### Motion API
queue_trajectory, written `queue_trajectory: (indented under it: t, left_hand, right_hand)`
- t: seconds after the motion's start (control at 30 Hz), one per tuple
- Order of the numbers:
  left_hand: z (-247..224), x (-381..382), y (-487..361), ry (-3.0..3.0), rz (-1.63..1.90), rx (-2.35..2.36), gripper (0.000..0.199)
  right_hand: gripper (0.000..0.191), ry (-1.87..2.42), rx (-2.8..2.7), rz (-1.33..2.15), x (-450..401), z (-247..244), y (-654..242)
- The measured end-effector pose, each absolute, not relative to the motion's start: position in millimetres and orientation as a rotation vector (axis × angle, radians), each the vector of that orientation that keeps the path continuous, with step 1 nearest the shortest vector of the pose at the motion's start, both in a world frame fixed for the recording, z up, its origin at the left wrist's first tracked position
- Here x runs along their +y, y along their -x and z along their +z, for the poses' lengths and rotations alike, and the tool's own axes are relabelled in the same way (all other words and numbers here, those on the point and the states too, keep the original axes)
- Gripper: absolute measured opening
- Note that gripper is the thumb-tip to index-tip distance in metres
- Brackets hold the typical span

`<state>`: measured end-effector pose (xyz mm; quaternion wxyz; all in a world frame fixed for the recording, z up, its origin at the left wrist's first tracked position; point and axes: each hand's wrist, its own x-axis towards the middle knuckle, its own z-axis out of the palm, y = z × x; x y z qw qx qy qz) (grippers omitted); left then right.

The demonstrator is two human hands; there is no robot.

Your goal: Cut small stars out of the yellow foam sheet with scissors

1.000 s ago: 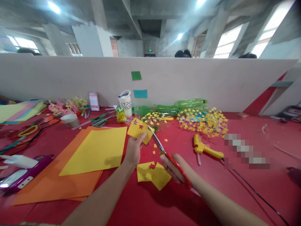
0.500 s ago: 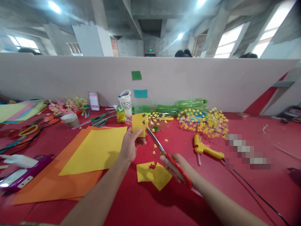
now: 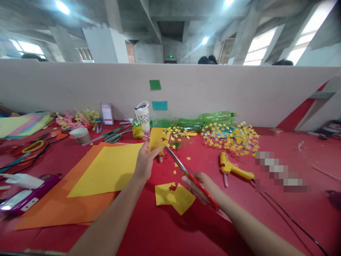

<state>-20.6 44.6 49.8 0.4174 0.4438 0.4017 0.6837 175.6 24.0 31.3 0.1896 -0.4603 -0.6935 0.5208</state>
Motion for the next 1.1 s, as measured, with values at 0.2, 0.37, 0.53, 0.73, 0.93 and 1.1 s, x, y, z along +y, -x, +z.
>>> queue_trajectory:
  t: [0.2,0.37,0.53,0.73,0.93,1.1]
  left_hand:
    - [55,39,18,-0.957,1.628,0.695,0.03]
    - [48,37,8,-0.79,1.533,0.645,0.023]
    - [45,40,7,-0.865,1.576,0.777,0.016]
    - [48,45,16,-0.954,1.638,0.879,0.011]
    - [49,47,20,-0.937,1.621,0.878,0.013]
    - [45,48,24,-0.896,1.631,0.934,0.012]
  right_hand:
    - [0.046,1.19,-1.823,1.579,22,29,-174]
    - [0.045,1.135,-1.754,1.604,19,30,-174]
    - [0.041,1.221,-1.827,1.561,21,30,-175]
    - [0.041,1.18,-1.904,1.498,25,22,-178]
    - [0.045,1.214,-1.985,1.443,25,25,-179]
    - [0.046,1.25,-1.958,1.459,26,23,-179]
